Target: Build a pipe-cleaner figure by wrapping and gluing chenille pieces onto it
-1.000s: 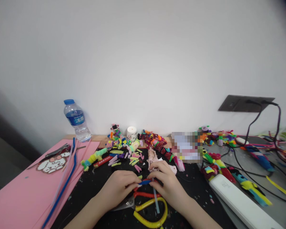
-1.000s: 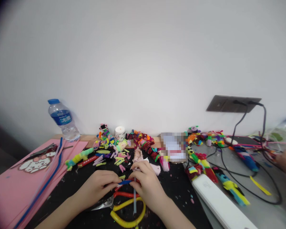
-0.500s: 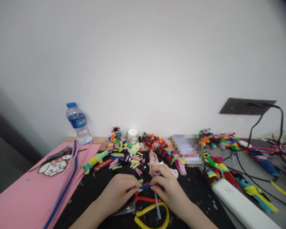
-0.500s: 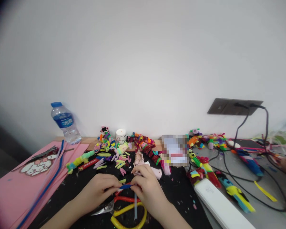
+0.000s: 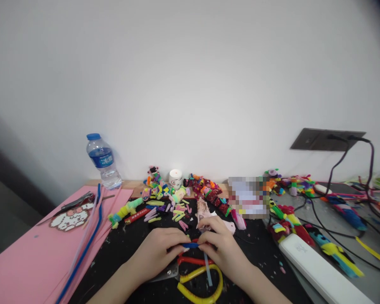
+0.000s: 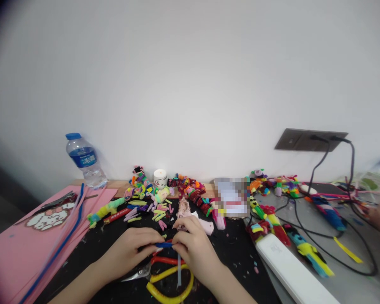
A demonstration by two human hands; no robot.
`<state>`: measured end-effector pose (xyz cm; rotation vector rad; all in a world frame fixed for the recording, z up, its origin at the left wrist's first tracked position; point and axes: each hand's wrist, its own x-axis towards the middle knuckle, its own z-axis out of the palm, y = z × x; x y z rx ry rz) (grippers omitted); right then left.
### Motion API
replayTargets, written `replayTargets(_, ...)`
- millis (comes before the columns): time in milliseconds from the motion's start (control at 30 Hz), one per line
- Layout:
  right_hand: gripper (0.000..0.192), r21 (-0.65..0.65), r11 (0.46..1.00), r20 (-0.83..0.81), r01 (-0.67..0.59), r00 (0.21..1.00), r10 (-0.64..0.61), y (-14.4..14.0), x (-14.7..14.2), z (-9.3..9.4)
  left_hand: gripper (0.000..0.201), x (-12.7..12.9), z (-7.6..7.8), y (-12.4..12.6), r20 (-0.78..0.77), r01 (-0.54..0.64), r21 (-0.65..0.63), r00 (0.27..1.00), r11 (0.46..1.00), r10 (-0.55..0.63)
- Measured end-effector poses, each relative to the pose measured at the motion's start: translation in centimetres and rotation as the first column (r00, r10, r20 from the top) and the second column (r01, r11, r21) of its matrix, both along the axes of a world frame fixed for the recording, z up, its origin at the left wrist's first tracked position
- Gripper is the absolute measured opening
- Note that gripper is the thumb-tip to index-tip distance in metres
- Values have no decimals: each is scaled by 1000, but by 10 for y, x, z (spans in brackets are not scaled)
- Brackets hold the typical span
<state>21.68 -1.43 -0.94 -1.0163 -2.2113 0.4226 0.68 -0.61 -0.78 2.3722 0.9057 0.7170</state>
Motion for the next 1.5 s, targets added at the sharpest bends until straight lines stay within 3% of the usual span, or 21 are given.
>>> replayTargets(367,11,21,1000,34,-11,999,11,0,0,-2,19,1,2,-1,-61,72,15,996,997,-71)
replayTargets(633,13,4,1000,-17,21,1000,-21,3,3,-2,15,-2,-1,1,-27,-18,47,999,999,19)
replayTargets(967,19,22,997,-68,74,995,-72,4,4,-4,20,-9,-2,8,-18,-26,132,999,991,29)
replayTargets(1200,17,56,979,-92,196,977,-191,8,7,-5,23,-26,6,17,-178,-17,105,983,994,36)
replayTargets(1333,19,36,984,-73,175,982,-172,7,7,-6,24,-28,10,18,-281,18,68,960,998,2)
replayTargets(1500,23,-6,996,25,90,996,-90,1,2,-2,21,-26,12,16,-299,-44,40,953,998,54)
